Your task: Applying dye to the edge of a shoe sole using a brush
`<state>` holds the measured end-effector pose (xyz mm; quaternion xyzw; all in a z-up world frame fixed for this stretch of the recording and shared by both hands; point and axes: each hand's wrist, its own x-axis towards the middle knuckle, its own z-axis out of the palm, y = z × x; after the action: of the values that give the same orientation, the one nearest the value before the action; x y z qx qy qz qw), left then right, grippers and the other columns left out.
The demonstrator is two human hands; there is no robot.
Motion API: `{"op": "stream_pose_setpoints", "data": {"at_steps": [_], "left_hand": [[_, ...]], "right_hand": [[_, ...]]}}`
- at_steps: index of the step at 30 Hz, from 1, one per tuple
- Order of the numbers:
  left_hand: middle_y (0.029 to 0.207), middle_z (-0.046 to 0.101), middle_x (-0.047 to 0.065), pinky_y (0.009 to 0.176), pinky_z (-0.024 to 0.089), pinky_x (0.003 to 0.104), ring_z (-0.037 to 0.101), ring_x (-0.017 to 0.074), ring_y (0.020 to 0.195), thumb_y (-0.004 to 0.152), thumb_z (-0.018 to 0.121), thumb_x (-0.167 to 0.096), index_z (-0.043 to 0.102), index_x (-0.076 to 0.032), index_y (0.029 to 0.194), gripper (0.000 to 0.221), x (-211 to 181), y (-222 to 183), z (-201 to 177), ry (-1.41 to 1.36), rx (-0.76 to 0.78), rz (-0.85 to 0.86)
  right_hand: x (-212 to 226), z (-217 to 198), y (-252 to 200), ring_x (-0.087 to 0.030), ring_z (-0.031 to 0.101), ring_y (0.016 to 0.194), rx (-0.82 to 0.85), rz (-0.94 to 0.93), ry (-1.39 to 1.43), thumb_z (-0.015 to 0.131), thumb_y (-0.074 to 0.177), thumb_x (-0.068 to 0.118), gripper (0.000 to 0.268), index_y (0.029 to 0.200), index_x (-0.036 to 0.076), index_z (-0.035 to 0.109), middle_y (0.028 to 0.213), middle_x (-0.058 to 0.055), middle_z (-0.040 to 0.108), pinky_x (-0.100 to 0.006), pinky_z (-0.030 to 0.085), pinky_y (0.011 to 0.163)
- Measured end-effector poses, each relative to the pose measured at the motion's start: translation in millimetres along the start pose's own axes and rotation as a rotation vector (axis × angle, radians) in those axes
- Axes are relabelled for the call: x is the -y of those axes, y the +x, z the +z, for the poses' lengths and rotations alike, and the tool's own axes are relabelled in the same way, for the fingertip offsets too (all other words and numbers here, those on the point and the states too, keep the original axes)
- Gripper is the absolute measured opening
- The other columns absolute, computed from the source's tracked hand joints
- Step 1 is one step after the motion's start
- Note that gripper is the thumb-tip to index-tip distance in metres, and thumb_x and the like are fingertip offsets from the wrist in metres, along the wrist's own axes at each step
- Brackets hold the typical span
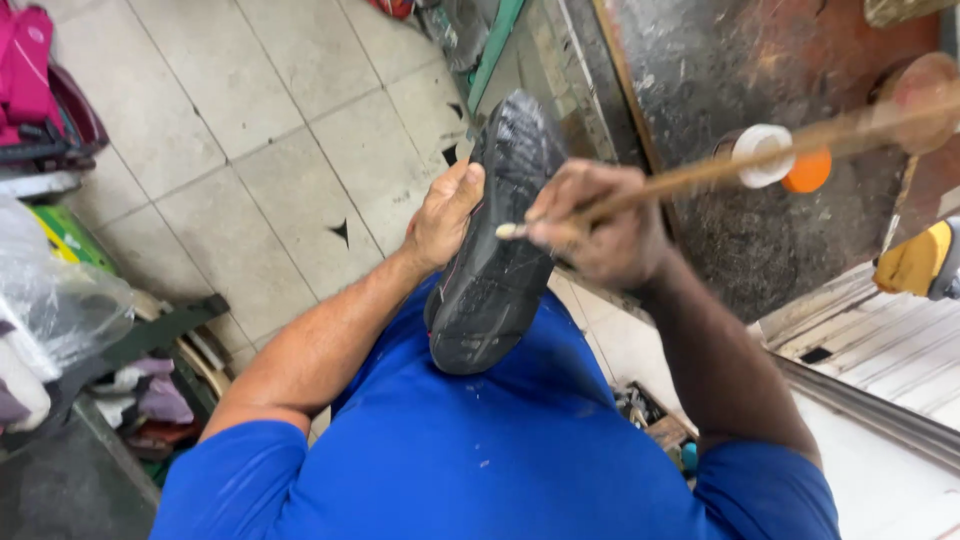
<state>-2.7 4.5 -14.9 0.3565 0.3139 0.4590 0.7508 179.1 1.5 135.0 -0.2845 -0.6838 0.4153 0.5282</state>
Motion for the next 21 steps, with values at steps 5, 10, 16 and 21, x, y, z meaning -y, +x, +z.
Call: {"op": "stream_pose_setpoints", "data": {"at_steps": [5, 10, 16, 21], "left_hand": [[0.071, 0.065, 0.008, 0.049, 0.059, 0.023, 0.066, 0.0123, 0.061, 0.108, 0.05, -0.038, 0.067, -0.009, 0.103, 0.035, -56, -8, 36, 0.033, 0.028, 0.006], [0.076, 0.066, 0.004, 0.058, 0.059, 0.023, 0.066, 0.011, 0.071, 0.107, 0.053, -0.041, 0.069, -0.012, 0.102, 0.034, -37, -14, 33, 0.116, -0.083, -0.014], [0.07, 0.064, 0.002, 0.057, 0.056, 0.024, 0.065, 0.0119, 0.069, 0.104, 0.056, -0.048, 0.073, -0.016, 0.095, 0.037, -6, -8, -1, 0.216, -0.274, -0.057], [0.065, 0.062, 0.004, 0.061, 0.056, 0.026, 0.064, 0.0151, 0.069, 0.1, 0.053, -0.058, 0.071, -0.018, 0.085, 0.046, -46, -13, 16, 0.315, -0.341, -0.113]], "right_hand": [[-18, -9, 10, -0.028, 0.069, 0.063, -0.054, -0.209, -0.069, 0.076, 0.094, -0.001, 0.017, 0.088, -0.002, 0.06, 0.082, -0.025, 0.071, -0.027, 0.052, 0.045], [-4, -7, -19, -0.021, 0.07, 0.069, -0.02, 0.003, 0.009, 0.077, 0.095, 0.001, 0.02, 0.092, 0.0, 0.058, 0.087, -0.02, 0.07, -0.026, 0.056, 0.052], [27, 62, -26, -0.026, 0.063, 0.046, 0.023, 0.018, 0.624, 0.073, 0.093, 0.013, 0.029, 0.07, -0.004, 0.065, 0.066, -0.024, 0.067, -0.032, 0.053, 0.041], [33, 45, -41, -0.028, 0.067, 0.053, 0.086, -0.119, -0.328, 0.073, 0.097, 0.024, 0.032, 0.073, 0.003, 0.073, 0.069, -0.016, 0.071, -0.032, 0.052, 0.044]]}}
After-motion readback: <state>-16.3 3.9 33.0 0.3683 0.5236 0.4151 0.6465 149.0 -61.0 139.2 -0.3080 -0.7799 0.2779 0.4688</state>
